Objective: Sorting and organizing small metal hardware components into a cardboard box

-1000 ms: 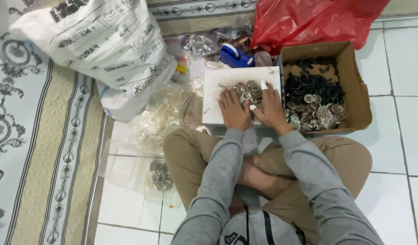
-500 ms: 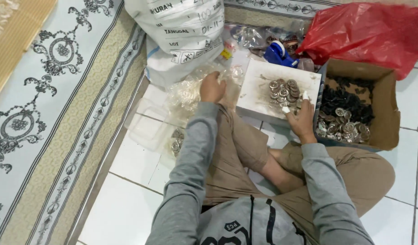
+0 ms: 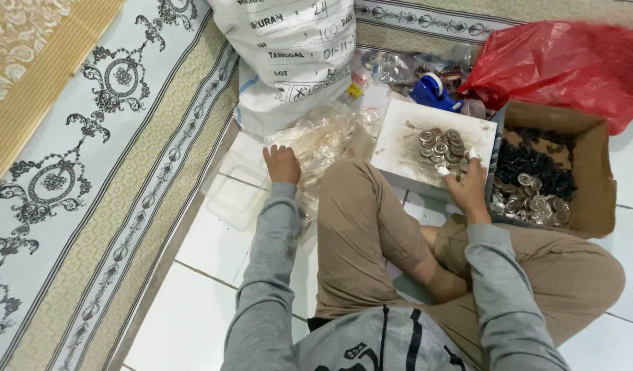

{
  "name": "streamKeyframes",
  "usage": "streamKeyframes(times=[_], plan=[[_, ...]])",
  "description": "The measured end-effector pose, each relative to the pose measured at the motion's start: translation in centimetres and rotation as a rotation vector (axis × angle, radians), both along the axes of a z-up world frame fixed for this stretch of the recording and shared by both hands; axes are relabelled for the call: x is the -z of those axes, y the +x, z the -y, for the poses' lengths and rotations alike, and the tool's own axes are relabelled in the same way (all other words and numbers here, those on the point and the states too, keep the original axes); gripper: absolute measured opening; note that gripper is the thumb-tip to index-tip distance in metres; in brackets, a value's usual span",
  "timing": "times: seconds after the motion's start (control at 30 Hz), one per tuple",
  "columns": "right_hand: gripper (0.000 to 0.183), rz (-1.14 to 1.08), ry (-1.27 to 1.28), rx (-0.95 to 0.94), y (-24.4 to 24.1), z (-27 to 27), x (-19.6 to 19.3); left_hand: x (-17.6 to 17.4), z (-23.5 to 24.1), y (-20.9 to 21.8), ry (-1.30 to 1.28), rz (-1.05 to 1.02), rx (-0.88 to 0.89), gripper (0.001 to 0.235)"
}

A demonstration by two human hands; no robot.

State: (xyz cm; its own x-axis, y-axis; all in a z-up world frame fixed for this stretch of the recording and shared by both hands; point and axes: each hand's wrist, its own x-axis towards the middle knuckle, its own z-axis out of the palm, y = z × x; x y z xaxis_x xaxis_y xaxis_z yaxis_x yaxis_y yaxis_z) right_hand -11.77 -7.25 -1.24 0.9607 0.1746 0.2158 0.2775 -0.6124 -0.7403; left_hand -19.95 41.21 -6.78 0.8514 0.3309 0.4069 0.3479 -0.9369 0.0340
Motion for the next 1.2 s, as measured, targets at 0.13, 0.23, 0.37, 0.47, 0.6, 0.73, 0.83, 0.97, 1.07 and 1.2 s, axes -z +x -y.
streamKeyframes(times=[0.13,0.23,0.37,0.47,0.6,0.73,0.83,0.97,1.07,1.2], plan=[[0.067,0.008,-0.014,0.017,1.6,0.7,2.8,-0.4,0.0,0.9,-0.048,0.005,-0.027,0.014],[0.070,0.049,-0.016,0.008,2.5,1.2,5.0,-1.4,-0.2,1.3,-0.145,0.098,-0.046,0.019],[0.071,0.038,-0.019,0.036,2.4,1.0,5.0,-5.6,0.3,1.0,-0.320,0.263,-0.086,0.028],[0.064,0.061,0.046,0.049,2.0,0.3,3.5,-9.5,0.6,0.9,-0.642,0.416,-0.006,0.032],[0.035,0.383,0.100,0.073,-0.4,-1.8,-0.7,-16.8,5.3,1.0,-1.241,0.685,0.122,0.027],[0.053,0.307,0.260,0.026,-3.1,-5.7,-4.7,-11.4,6.0,6.6,-1.499,0.688,0.133,0.025],[0.056,0.166,0.487,-0.127,-5.0,-8.2,-8.4,-16.7,14.4,7.1,-1.728,0.617,0.069,0.023],[0.065,0.347,0.434,-0.157,-6.7,-8.9,-11.2,-18.0,23.1,6.7,-1.625,0.391,0.029,0.025],[0.056,0.407,0.285,-0.120,-5.8,-7.9,-9.8,-8.2,23.7,9.2,-1.487,0.199,0.013,0.032],[0.038,0.313,0.260,-0.069,-3.7,-6.3,-4.6,-9.9,25.9,6.1,-1.474,0.116,0.102,0.069]])
